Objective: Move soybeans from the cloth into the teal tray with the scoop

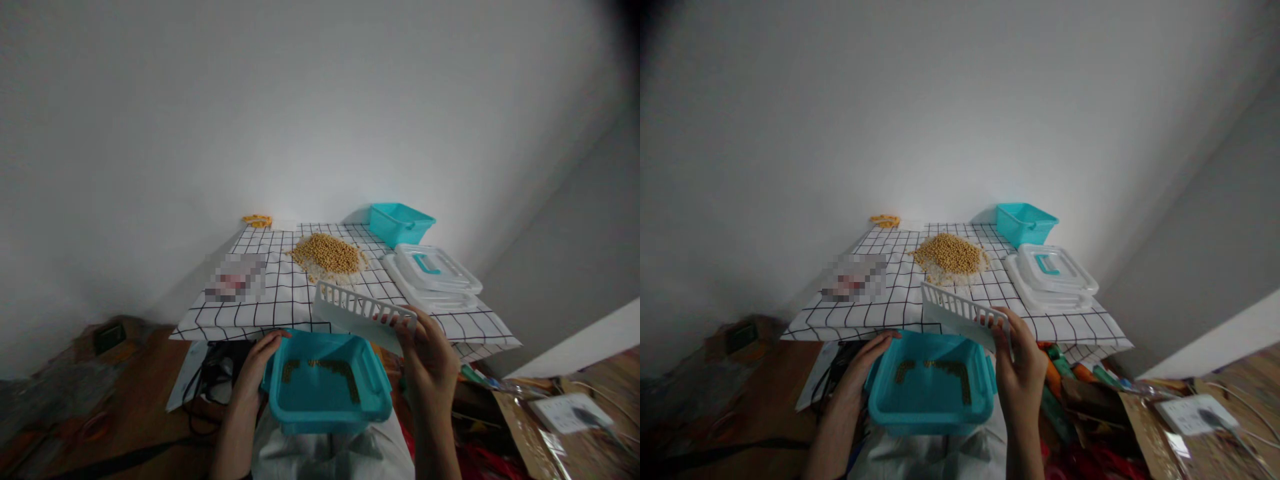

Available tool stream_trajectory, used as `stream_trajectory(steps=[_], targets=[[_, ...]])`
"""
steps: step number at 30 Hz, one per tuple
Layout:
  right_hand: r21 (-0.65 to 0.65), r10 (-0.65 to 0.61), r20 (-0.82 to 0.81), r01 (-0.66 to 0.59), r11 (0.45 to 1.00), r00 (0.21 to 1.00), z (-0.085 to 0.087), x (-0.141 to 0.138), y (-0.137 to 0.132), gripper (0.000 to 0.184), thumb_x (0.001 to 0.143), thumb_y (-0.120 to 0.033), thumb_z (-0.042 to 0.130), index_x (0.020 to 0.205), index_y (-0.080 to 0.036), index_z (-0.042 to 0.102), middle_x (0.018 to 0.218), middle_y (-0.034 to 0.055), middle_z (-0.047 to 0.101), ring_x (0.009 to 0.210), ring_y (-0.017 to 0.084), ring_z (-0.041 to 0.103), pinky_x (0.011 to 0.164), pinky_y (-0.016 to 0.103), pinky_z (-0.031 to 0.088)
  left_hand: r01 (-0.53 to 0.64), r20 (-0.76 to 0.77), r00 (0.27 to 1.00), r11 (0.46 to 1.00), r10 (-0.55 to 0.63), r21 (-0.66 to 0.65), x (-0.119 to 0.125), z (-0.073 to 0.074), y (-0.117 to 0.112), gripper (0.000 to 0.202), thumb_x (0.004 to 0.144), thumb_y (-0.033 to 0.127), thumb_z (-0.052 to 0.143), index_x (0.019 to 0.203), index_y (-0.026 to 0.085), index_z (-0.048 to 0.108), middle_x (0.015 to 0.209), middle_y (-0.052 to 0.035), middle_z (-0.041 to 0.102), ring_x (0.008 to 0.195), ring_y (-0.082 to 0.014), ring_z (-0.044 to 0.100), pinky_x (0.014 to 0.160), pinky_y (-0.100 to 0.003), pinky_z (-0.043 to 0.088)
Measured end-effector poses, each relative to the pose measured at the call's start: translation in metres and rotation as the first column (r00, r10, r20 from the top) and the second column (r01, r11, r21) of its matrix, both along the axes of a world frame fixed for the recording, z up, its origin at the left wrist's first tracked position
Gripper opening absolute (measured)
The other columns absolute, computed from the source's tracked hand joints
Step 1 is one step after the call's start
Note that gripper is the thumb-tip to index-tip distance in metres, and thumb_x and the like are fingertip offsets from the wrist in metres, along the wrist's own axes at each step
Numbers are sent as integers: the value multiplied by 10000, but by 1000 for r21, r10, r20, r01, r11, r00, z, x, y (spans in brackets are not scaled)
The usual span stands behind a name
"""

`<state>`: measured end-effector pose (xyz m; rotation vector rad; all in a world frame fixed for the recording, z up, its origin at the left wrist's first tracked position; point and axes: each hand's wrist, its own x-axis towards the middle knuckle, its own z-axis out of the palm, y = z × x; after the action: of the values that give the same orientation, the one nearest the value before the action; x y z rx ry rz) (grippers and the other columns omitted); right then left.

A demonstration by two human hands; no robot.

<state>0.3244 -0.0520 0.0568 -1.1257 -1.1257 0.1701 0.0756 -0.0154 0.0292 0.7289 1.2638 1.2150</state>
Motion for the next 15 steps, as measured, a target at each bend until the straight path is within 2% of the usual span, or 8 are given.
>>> stream_trajectory(steps=[6, 12, 15], targets=[[-21, -71, -72, 70, 997, 995, -4, 5, 0, 199, 890, -358, 710, 1019, -211, 748, 911, 63, 797, 820, 232, 774, 727, 304, 592, -7, 1, 1000, 1000, 7, -3, -2, 0, -1, 208, 513, 360, 837, 667, 225, 796, 684, 36, 744, 724, -191, 623, 690, -281, 474], [-11, -55, -138, 54, 998, 989, -5, 2, 1, 210, 896, -361, 708, 1034, -205, 731, 927, 81, 801, 827, 247, 780, 763, 336, 604, -15, 6, 1000, 1000, 15, -4, -1, -2, -2, 221, 515, 379, 831, 669, 226, 790, 690, 32, 748, 729, -201, 625, 695, -294, 472], [-26, -49, -117, 46, 999, 992, -7, -2, 3, 213, 910, -363, 693, 1056, -211, 726, 937, 80, 797, 846, 245, 777, 752, 326, 601, -12, 5, 1000, 1000, 12, 0, 1, 0, -1, 226, 508, 374, 829, 669, 220, 791, 686, 29, 750, 730, -207, 629, 701, -301, 473]])
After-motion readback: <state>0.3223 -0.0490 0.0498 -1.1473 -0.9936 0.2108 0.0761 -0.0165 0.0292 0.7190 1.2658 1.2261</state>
